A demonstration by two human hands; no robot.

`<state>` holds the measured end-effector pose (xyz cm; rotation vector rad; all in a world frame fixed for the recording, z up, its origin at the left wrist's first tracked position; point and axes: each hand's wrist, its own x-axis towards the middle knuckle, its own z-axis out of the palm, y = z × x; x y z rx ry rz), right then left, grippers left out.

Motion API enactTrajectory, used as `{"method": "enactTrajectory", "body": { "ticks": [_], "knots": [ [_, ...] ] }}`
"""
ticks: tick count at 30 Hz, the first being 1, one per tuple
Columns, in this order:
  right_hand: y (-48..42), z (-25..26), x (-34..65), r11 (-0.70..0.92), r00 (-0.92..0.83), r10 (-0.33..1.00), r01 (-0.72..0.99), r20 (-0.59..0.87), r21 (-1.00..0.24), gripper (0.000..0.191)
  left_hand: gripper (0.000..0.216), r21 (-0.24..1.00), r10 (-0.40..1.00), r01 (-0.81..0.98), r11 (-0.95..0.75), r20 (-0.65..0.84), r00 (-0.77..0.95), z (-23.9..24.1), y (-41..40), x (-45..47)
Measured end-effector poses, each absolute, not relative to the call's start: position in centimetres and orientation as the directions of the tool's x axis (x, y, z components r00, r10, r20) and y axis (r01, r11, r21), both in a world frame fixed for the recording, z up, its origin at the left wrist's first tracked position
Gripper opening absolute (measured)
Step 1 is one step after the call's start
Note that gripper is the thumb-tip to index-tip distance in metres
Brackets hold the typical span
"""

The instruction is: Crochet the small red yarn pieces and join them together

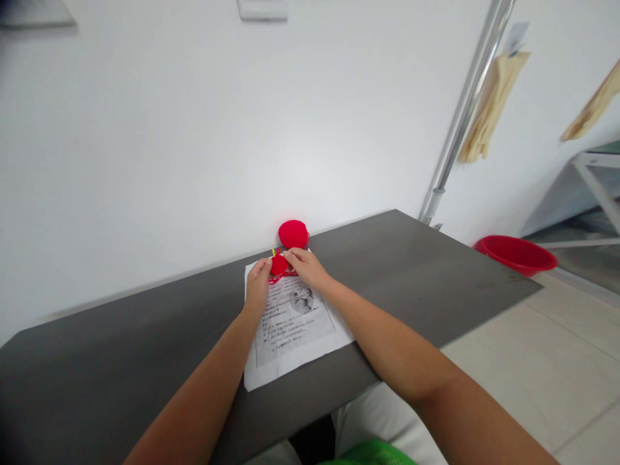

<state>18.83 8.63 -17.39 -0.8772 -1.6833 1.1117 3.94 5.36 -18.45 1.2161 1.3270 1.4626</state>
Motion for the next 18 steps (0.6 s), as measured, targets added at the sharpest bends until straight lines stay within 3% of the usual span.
{"method": "enactTrajectory", "body": {
  "ticks": [10,18],
  "knots": [
    [7.9,-16.5,18.8,0.341,-0.303,0.895,-0.005,0.327,-0.94,0.029,0.034,0.971,0.944,0.061,-0.229,0.237,-0.228,-17.3,4.2,4.2],
    [7.3,-15.2,18.8,0.374,-0.255,0.891,-0.059,0.376,-0.925,0.033,0.026,0.961,0.935,-0.037,-0.272,0.255,-0.248,-16.3,4.2,4.8]
  ]
}}
